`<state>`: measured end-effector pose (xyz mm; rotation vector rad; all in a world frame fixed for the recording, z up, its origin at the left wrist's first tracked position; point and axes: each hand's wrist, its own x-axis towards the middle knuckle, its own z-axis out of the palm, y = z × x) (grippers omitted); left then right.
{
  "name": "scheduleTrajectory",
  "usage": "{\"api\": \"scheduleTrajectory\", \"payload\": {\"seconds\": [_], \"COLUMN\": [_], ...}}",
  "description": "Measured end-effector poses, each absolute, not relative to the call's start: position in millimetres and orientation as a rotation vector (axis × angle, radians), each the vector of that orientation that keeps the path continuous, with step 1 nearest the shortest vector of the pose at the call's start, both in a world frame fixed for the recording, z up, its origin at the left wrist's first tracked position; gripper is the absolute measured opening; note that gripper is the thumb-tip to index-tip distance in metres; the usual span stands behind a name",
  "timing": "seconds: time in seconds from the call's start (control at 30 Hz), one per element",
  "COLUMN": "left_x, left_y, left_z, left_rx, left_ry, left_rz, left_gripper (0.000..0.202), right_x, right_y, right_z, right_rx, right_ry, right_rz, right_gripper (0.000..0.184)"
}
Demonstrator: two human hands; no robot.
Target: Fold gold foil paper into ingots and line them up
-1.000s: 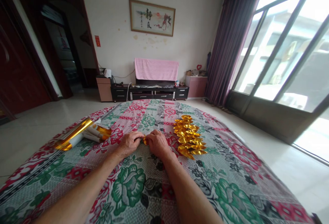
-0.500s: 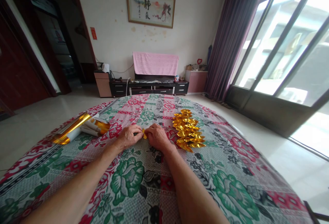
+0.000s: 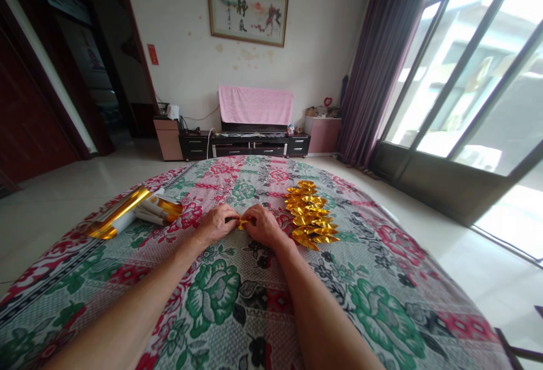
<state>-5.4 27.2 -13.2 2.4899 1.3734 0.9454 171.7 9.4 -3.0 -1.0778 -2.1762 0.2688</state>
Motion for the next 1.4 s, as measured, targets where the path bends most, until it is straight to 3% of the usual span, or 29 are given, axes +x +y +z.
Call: {"api": "scheduleTrajectory", "payload": {"seconds": [0.67, 1.1, 1.4], "left_x": [-8.0, -6.9, -7.9], "left_y": [45.3, 41.6, 41.2], "left_z": [-20.1, -14.9, -18.4], "left_rx": [2.373, 2.319, 2.345], "left_ry": [1.361, 1.391, 1.368], "left_rz": [0.908, 0.89, 0.908], "left_gripper": [0.016, 0.015, 0.014], "right_x": [176.7, 168.2, 163.6], "right_y": [12.7, 2.0, 3.5], "right_z": [11.2, 9.7, 3.0], "right_rx": [-0.906, -0.993, -1.15], "right_ry": [-2.486, -2.434, -2.278], "right_rz": [0.201, 0.007, 0.071], "right_gripper": [0.016, 0.016, 0.014]}}
